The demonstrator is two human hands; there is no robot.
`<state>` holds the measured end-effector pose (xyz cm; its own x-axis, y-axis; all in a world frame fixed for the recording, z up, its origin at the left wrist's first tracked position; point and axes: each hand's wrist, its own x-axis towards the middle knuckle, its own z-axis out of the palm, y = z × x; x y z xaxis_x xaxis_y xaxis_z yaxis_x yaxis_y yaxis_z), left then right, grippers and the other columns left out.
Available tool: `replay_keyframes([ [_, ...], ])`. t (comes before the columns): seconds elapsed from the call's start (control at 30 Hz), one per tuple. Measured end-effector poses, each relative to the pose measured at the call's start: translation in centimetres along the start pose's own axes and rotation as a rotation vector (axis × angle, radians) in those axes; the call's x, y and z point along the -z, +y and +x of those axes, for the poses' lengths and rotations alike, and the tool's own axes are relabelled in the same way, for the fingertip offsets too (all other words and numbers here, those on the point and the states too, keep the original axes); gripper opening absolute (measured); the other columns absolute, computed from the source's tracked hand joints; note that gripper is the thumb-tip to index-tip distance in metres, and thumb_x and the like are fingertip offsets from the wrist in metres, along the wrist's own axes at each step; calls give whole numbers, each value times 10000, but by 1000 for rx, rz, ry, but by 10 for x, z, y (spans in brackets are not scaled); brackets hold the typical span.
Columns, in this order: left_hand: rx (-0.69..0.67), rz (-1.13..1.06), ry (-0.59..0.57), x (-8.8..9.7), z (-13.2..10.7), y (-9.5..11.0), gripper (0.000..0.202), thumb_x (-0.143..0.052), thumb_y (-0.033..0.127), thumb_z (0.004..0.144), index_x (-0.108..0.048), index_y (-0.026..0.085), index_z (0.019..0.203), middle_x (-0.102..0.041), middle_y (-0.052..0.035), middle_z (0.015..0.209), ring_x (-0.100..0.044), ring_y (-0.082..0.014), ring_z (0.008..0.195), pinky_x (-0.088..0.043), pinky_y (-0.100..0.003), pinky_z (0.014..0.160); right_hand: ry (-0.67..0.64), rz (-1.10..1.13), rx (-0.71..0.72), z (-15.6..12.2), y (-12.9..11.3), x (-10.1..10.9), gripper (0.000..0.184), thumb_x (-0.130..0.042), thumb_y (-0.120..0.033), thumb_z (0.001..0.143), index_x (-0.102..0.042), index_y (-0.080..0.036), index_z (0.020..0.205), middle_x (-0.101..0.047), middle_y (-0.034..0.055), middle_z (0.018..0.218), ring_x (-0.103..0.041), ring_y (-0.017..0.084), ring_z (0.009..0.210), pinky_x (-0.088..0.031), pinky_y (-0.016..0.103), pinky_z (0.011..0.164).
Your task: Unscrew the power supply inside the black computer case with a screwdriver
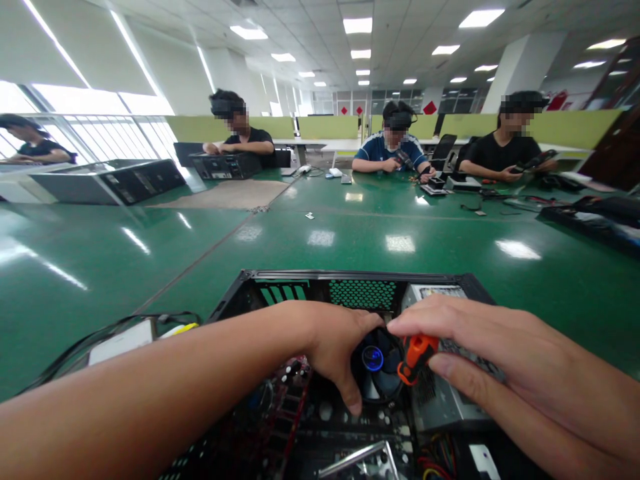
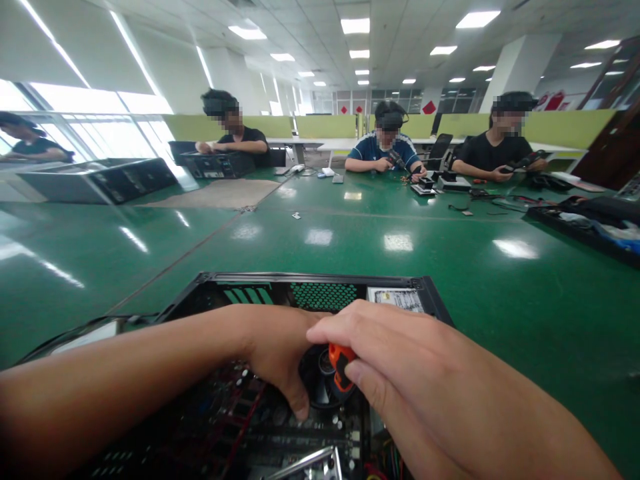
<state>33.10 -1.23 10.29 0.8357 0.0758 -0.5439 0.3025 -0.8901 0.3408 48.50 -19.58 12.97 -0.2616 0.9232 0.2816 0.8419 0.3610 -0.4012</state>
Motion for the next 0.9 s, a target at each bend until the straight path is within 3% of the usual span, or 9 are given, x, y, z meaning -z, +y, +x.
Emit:
replay_keyframes([
  [0.47, 5, 1, 4, 1, 2, 1, 1065, -810, 501, 491, -373, 227, 1423, -543, -105, 1382, -563, -320, 1211, -451, -424, 1036, 63, -24, -21, -2, -3, -1, 452, -477, -225, 986, -467, -388, 1408, -695, -52, 1287, -685, 151, 1114, -560, 264, 944],
  [0.9, 4, 11, -3, -1, 0, -2, 1065, -808, 508, 478, -381, 239, 1415, -552, -98, 1373, -577, -315, 1190, -461, -421, 1018, 27, -31, -48, 1, -9, -2, 388, -443, -233, 1004, -467, -366, 1367, -673, -31, 1290, -657, 129, 1125, -532, 256, 948],
])
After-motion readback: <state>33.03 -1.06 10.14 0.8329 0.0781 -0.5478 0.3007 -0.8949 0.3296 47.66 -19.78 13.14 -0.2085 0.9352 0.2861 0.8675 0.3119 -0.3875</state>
